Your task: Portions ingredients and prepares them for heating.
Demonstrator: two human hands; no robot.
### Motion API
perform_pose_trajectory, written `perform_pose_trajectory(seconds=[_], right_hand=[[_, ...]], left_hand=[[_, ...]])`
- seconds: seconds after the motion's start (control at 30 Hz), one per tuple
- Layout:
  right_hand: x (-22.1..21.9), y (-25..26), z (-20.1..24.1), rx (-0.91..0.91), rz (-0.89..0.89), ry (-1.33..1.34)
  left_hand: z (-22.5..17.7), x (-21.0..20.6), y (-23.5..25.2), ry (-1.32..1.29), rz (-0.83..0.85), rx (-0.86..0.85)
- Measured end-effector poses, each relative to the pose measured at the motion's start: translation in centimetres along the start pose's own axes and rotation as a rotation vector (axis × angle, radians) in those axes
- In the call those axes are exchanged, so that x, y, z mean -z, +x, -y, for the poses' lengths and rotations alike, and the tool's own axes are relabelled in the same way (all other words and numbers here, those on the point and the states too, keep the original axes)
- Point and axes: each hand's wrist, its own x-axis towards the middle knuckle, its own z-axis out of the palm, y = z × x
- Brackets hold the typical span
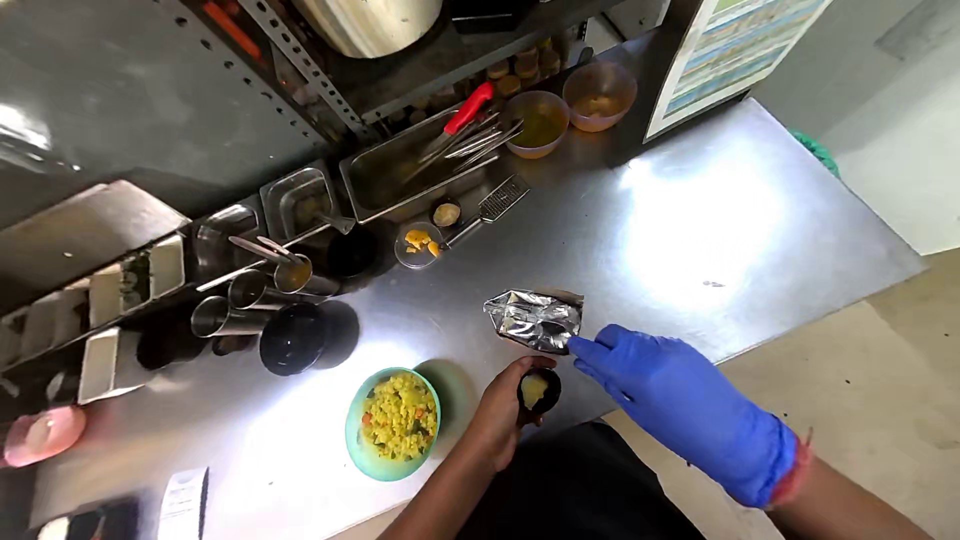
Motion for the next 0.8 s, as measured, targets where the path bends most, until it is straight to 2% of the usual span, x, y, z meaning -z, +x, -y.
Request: perform_pose_trajectory(seconds=[0.13,0.2,0.37,0.43,0.57,0.67,0.8], right_hand=[[-2.8,0.9,-0.4,-0.032,0.096,-0.067],[-4.1,1.4,-0.8,-0.048,0.084,-0.032],[-4.6,2.4,-1.6,-0.103,0.028,0.230],[-4.3,2.5,-1.8,-0.143,0.080,0.340],[-2.8,2.9,-2.5,-0.402,0.175,0.614],[-1.7,2.6,-3.3,-0.554,0.115,0.820],[-0.6,1.8,-4.1,-0.662,0.012,0.997]], left_hand=[[-0.1,-0.3,0.0,-0.026,-0.037,0.010],[-0.1,-0.4,0.2,-0.039,-0.030,0.004],[-0.3,-1.1,0.6,-0.114,-0.071,0.024],[-0.4,-1.2,0.8,-0.147,-0.081,0.022],[-0.2,-1.3,1.2,-0.189,-0.070,0.034],[-0.2,-1.6,1.2,-0.200,-0.061,0.048],[-0.3,-1.6,1.2,-0.183,-0.055,0.036]])
